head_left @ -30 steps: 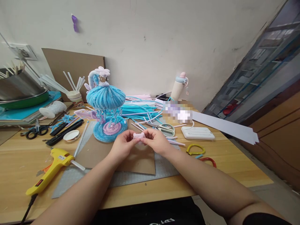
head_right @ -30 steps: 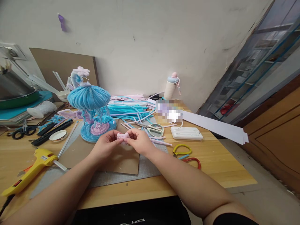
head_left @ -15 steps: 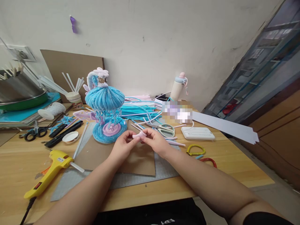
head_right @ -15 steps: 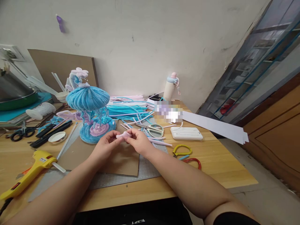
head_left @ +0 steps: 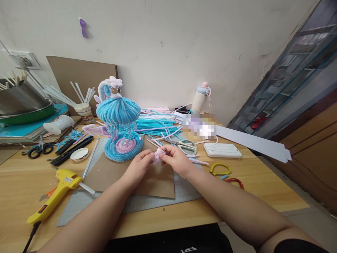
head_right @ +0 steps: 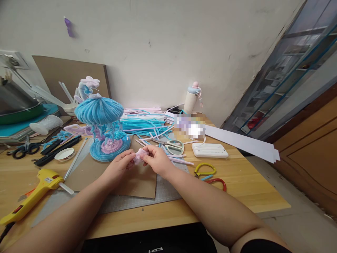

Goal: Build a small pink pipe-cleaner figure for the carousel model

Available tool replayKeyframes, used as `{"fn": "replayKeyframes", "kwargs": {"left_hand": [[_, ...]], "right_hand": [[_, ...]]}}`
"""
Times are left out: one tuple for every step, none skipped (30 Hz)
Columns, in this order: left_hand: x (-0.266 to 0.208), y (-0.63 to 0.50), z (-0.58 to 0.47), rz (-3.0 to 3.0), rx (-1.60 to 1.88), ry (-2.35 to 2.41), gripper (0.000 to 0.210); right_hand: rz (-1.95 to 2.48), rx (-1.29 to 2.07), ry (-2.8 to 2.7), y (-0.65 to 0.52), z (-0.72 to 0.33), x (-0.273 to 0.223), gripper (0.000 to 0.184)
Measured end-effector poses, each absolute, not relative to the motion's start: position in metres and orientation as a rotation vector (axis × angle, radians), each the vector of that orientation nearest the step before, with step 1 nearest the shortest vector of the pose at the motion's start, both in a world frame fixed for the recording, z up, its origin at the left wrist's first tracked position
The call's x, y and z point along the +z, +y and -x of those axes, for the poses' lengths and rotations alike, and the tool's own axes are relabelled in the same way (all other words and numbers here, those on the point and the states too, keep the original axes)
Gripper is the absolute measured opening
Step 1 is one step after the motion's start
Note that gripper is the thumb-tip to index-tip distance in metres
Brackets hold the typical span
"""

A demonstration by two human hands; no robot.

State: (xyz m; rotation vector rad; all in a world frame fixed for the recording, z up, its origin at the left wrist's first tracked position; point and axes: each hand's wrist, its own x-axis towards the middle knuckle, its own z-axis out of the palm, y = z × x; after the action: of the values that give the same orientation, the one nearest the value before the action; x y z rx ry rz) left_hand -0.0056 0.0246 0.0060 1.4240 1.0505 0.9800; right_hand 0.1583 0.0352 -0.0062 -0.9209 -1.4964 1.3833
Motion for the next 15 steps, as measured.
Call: {"fn": "replayKeyframes", "kwargs": {"left_hand": [[0.0058, 0.0244, 0.0052, -1.429, 0.986, 1.049, 0.030], [0.0057, 0.0241, 0.0050, -1.442, 0.991, 1.048, 0.030], [0.0058, 0.0238, 0.0050, -1.459, 0.996, 1.047, 0.030], [0.0061, 0.0233, 0.0053, -1.473, 0.999, 1.044, 0.029], [0.0065, 0.0229, 0.0056, -1.482, 1.000, 1.038, 0.029], [0.0070, 0.0225, 0.0059, -1.487, 0.999, 1.034, 0.028], [0.0075, 0.0221, 0.0062, -1.491, 1.000, 1.031, 0.027], [0.0080, 0.0219, 0.0064, -1.491, 1.000, 1.030, 0.027], [0.0083, 0.0218, 0.0063, -1.488, 0.998, 1.033, 0.027], [0.0083, 0.0219, 0.0060, -1.481, 0.996, 1.038, 0.027], [0.0080, 0.0222, 0.0056, -1.471, 0.992, 1.046, 0.027], [0.0074, 0.0225, 0.0050, -1.452, 0.992, 1.055, 0.028], [0.0065, 0.0229, 0.0044, -1.430, 0.995, 1.063, 0.029], [0.0054, 0.0233, 0.0037, -1.409, 1.000, 1.072, 0.030], [0.0042, 0.0236, 0.0031, -1.387, 1.017, 1.080, 0.030]], "right_hand": [[0.918, 1.390, -1.480, 0.0349, -0.1578, -0.0066, 0.031], [0.913, 1.400, -1.466, 0.0344, -0.1572, -0.0068, 0.031], [0.907, 1.411, -1.455, 0.0340, -0.1567, -0.0068, 0.031], [0.899, 1.421, -1.446, 0.0335, -0.1563, -0.0064, 0.031], [0.893, 1.429, -1.440, 0.0330, -0.1559, -0.0058, 0.031], [0.889, 1.433, -1.437, 0.0325, -0.1558, -0.0051, 0.030], [0.888, 1.433, -1.436, 0.0322, -0.1557, -0.0043, 0.030], [0.889, 1.431, -1.435, 0.0320, -0.1559, -0.0035, 0.030], [0.891, 1.429, -1.434, 0.0319, -0.1561, -0.0028, 0.030], [0.892, 1.428, -1.433, 0.0319, -0.1564, -0.0021, 0.030], [0.892, 1.431, -1.431, 0.0318, -0.1566, -0.0015, 0.031], [0.892, 1.444, -1.425, 0.0317, -0.1566, -0.0010, 0.032], [0.889, 1.472, -1.409, 0.0315, -0.1564, -0.0007, 0.032], [0.887, 1.513, -1.380, 0.0311, -0.1560, -0.0005, 0.033], [0.885, 1.560, -1.336, 0.0306, -0.1554, -0.0005, 0.034]]}}
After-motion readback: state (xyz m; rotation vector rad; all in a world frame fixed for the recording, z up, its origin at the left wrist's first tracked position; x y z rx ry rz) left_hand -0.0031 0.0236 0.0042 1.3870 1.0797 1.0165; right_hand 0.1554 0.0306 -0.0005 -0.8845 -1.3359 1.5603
